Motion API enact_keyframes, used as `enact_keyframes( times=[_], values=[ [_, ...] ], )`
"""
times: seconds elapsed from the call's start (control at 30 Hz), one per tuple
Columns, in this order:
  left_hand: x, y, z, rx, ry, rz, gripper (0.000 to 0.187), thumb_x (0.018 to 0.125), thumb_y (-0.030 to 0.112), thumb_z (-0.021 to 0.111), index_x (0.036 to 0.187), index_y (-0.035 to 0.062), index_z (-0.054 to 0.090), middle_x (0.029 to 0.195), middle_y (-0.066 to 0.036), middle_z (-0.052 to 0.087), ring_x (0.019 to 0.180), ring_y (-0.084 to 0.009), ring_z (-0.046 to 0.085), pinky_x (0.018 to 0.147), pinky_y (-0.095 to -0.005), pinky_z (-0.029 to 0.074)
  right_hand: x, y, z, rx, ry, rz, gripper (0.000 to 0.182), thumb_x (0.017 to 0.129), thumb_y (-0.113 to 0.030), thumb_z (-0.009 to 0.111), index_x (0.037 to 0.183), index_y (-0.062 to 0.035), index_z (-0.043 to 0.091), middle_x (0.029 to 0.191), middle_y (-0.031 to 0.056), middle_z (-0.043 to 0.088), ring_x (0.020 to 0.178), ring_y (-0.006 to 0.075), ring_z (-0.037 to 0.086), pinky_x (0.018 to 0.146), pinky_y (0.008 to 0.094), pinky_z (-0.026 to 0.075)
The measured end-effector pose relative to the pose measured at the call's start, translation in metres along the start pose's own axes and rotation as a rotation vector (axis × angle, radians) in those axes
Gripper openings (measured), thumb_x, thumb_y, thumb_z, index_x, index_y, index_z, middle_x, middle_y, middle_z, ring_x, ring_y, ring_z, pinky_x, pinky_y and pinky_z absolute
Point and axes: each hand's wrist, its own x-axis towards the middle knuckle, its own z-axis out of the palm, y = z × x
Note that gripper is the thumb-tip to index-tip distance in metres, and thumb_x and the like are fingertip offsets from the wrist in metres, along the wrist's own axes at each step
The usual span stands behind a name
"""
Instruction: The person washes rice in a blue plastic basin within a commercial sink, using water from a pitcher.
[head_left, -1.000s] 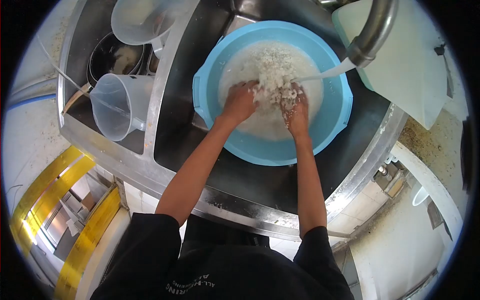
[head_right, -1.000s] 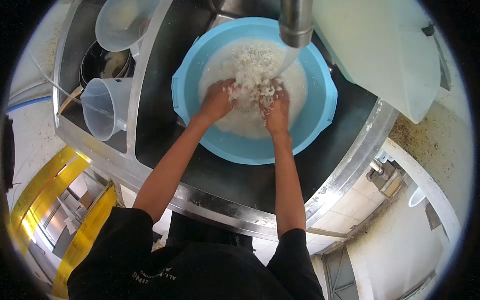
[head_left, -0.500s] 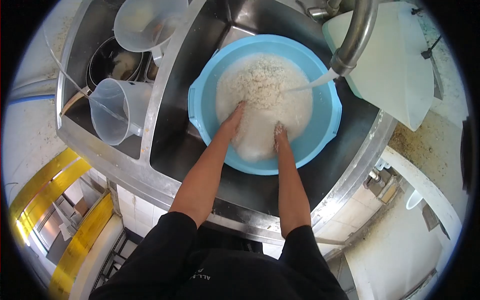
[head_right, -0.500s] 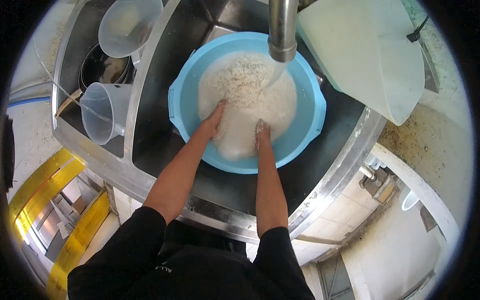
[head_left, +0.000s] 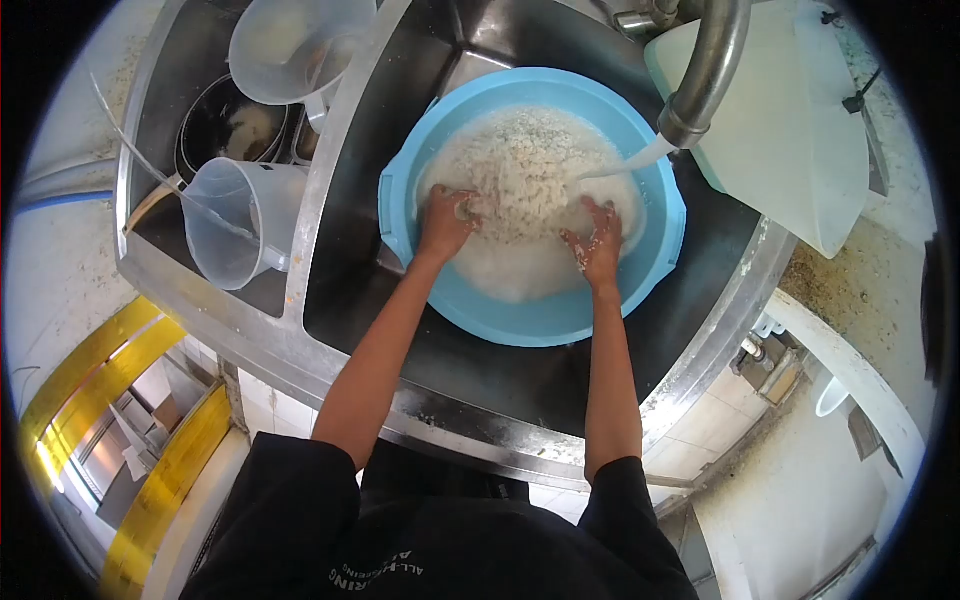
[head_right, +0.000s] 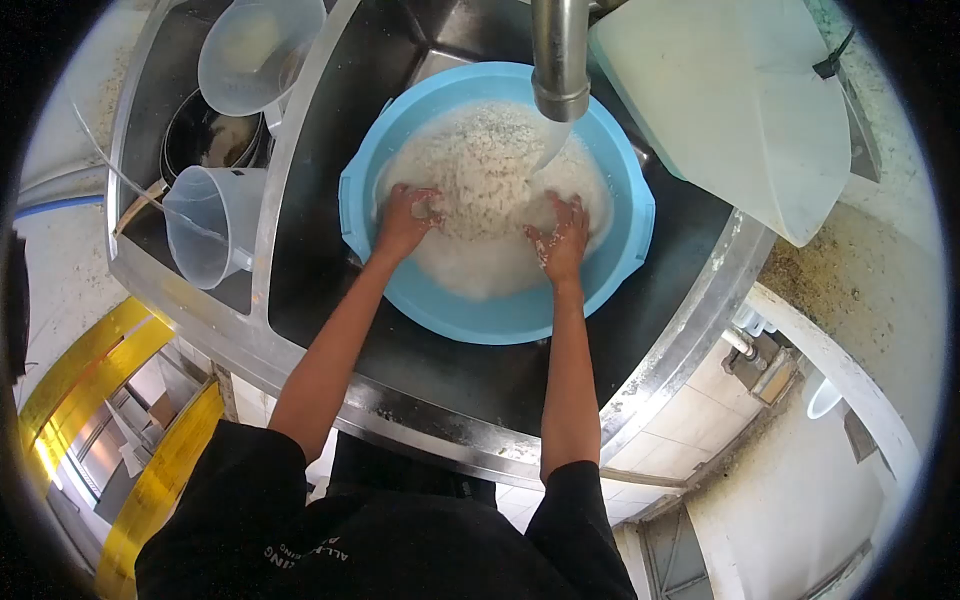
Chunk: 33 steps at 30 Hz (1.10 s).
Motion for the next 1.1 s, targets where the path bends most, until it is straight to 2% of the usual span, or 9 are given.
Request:
enact_keyframes(
  times=[0.13, 0.2, 0.4, 0.53, 0.6, 0.7, 0.8, 0.93, 1.1],
  values=[
    [-0.005, 0.012, 0.039, -0.166, 0.308, -0.026, 0.107, 0.067, 0.03, 0.087, 0.148, 0.0027, 0.025, 0.137, -0.023, 0.042, 0.126, -0.036, 0.045, 0.108, -0.0404, 0.038, -0.003, 0.017, 0.02, -0.117, 0.029, 0.272, 0.085, 0.077, -0.026, 0.081, 0.143, -0.0007, 0.033, 0.129, 0.0266, 0.053, 0.124, 0.035, 0.051, 0.106, 0.0444, 0.04],
    [0.007, 0.023, 0.043, -0.773, 0.111, -0.469, 0.113, 0.068, 0.039, 0.086, 0.151, 0.0065, 0.018, 0.146, -0.02, 0.036, 0.13, -0.0347, 0.043, 0.109, -0.0412, 0.036, 0.004, 0.03, 0.033, 0.082, -0.015, 0.483, 0.09, 0.08, -0.03, 0.078, 0.148, -0.0019, 0.026, 0.133, 0.0269, 0.05, 0.126, 0.0344, 0.049, 0.107, 0.0453, 0.039],
    [0.043, 0.021, 0.054, -1.302, -0.274, -0.556, 0.085, 0.084, 0.05, 0.068, 0.149, 0.0092, 0.03, 0.144, -0.009, 0.045, 0.128, -0.0252, 0.048, 0.105, -0.0362, 0.04, 0.033, 0.03, 0.071, 1.109, -0.151, 0.866, 0.072, 0.093, -0.027, 0.059, 0.15, -0.0022, 0.023, 0.138, 0.0226, 0.048, 0.105, 0.027, 0.063, 0.085, 0.0344, 0.052],
    [0.053, -0.013, 0.054, -1.118, -0.528, -0.61, 0.074, 0.085, 0.039, 0.069, 0.145, 0.0077, 0.038, 0.14, -0.011, 0.05, 0.121, -0.0239, 0.054, 0.102, -0.0346, 0.042, 0.03, 0.029, 0.031, 0.115, -0.739, 0.504, 0.056, 0.094, -0.033, 0.056, 0.139, -0.0028, 0.043, 0.132, 0.0116, 0.054, 0.115, 0.02, 0.054, 0.096, 0.0315, 0.045],
    [0.056, 0.002, 0.034, -0.374, -0.742, 0.183, 0.068, 0.08, 0.038, 0.074, 0.134, 0.0055, 0.05, 0.131, -0.017, 0.057, 0.12, -0.0312, 0.054, 0.099, -0.0358, 0.042, 0.052, -0.022, -0.011, -0.16, -1.146, 0.176, 0.05, 0.085, -0.027, 0.07, 0.124, 0.0003, 0.054, 0.113, 0.015, 0.061, 0.102, 0.0211, 0.059, 0.087, 0.0348, 0.048],
    [0.021, 0.025, 0.009, -0.203, -0.161, 0.01, 0.057, 0.079, 0.034, 0.074, 0.124, 0.0031, 0.058, 0.12, -0.02, 0.062, 0.113, -0.0335, 0.058, 0.098, -0.0343, 0.042, 0.016, -0.021, -0.03, 0.037, -0.213, 0.007, 0.033, 0.078, -0.017, 0.076, 0.1, 0.0056, 0.065, 0.104, 0.0174, 0.063, 0.087, 0.0238, 0.064, 0.079, 0.0345, 0.051],
    [0.007, 0.039, 0.001, -0.458, 0.236, -0.259, 0.06, 0.086, 0.029, 0.068, 0.138, 0.0079, 0.049, 0.138, -0.01, 0.053, 0.123, -0.026, 0.052, 0.102, -0.0346, 0.04, 0.034, -0.005, -0.023, -0.236, 0.112, 0.081, 0.053, 0.077, -0.022, 0.08, 0.118, 0.0045, 0.058, 0.118, 0.0159, 0.06, 0.109, 0.025, 0.058, 0.09, 0.0366, 0.049],
    [0.047, 0.023, 0.016, -0.992, 0.232, -0.424, 0.077, 0.082, 0.049, 0.07, 0.143, 0.0095, 0.044, 0.144, -0.015, 0.045, 0.131, -0.0298, 0.044, 0.107, -0.0414, 0.035, 0.067, 0.076, 0.029, 0.921, 0.037, 0.41, 0.067, 0.086, -0.03, 0.074, 0.137, 0.0015, 0.045, 0.139, 0.0154, 0.047, 0.129, 0.0281, 0.045, 0.104, 0.0385, 0.041],
    [0.085, 0.036, 0.006, -1.424, -0.157, -0.454, 0.087, 0.084, 0.061, 0.06, 0.151, 0.0133, 0.032, 0.153, -0.009, 0.034, 0.141, -0.027, 0.029, 0.109, -0.0557, 0.027, 0.119, 0.044, 0.036, 1.1, -0.093, 0.531, 0.066, 0.094, -0.038, 0.059, 0.144, 0.0003, 0.038, 0.151, 0.0125, 0.033, 0.139, 0.0234, 0.032, 0.115, 0.0376, 0.025]
  ],
)
